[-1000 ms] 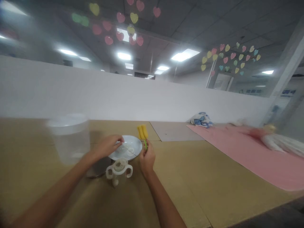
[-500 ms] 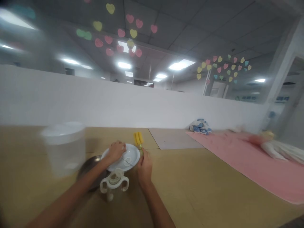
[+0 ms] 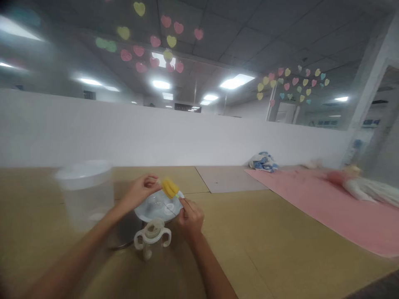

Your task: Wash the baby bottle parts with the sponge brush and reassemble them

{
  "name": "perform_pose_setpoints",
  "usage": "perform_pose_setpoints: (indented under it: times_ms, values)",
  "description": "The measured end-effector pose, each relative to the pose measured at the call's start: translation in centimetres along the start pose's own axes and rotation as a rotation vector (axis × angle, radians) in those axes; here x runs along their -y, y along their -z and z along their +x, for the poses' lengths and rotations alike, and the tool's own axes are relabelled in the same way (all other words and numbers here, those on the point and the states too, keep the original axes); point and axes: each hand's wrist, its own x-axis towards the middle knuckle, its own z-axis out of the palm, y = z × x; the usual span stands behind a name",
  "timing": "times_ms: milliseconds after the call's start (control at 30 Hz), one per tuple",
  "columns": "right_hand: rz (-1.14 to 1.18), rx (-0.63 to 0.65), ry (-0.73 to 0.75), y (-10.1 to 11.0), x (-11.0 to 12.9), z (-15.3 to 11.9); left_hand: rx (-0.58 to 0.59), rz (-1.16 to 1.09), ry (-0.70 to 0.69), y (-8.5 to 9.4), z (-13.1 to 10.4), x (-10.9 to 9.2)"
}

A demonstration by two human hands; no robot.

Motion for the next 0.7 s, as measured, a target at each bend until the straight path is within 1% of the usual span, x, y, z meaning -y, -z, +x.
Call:
perform_pose_setpoints:
  times_ms: [100, 200, 267, 333, 433, 500, 600, 700]
  values:
    - [-0.03, -0.037, 0.082, 0.1, 0.2, -0.1, 0.047, 0.101, -0.024, 0.5, -0.3, -0.6]
    - [-0.052, -0.038, 0.13, 0.2, 0.7, -0.2, 0.069, 0.321, -0.039, 1.0, -0.7, -1.3]
    - [-0.058, -0.058, 0.15, 0.4, 0.9, -0.1, 0.074, 0.452, -0.012, 1.2, -0.9, -1.6]
    - [-0.073, -0.088, 0.152, 0.6, 1.1, 0.0, 0.097, 0.507, 0.029, 1.3, -1.1, -2.0]
    - [-0.126, -0.107, 0.109, 0.7, 1.4, 0.3, 0.087, 0.542, 0.05, 1.5, -1.3, -2.4]
    - [-0.148, -0.102, 0.041, 0.6, 1.5, 0.4, 0.057, 0.569, 0.014, 1.7, -1.4, -2.8]
    - [-0.138, -0.093, -0.074, 0.6, 1.5, 0.4, 0.044, 0.577, -0.054, 2.0, -1.5, -3.1]
    - [-0.111, -0.07, -0.095, 0.5, 1.4, 0.3, 0.057, 0.554, -0.106, 2.2, -1.6, -3.2]
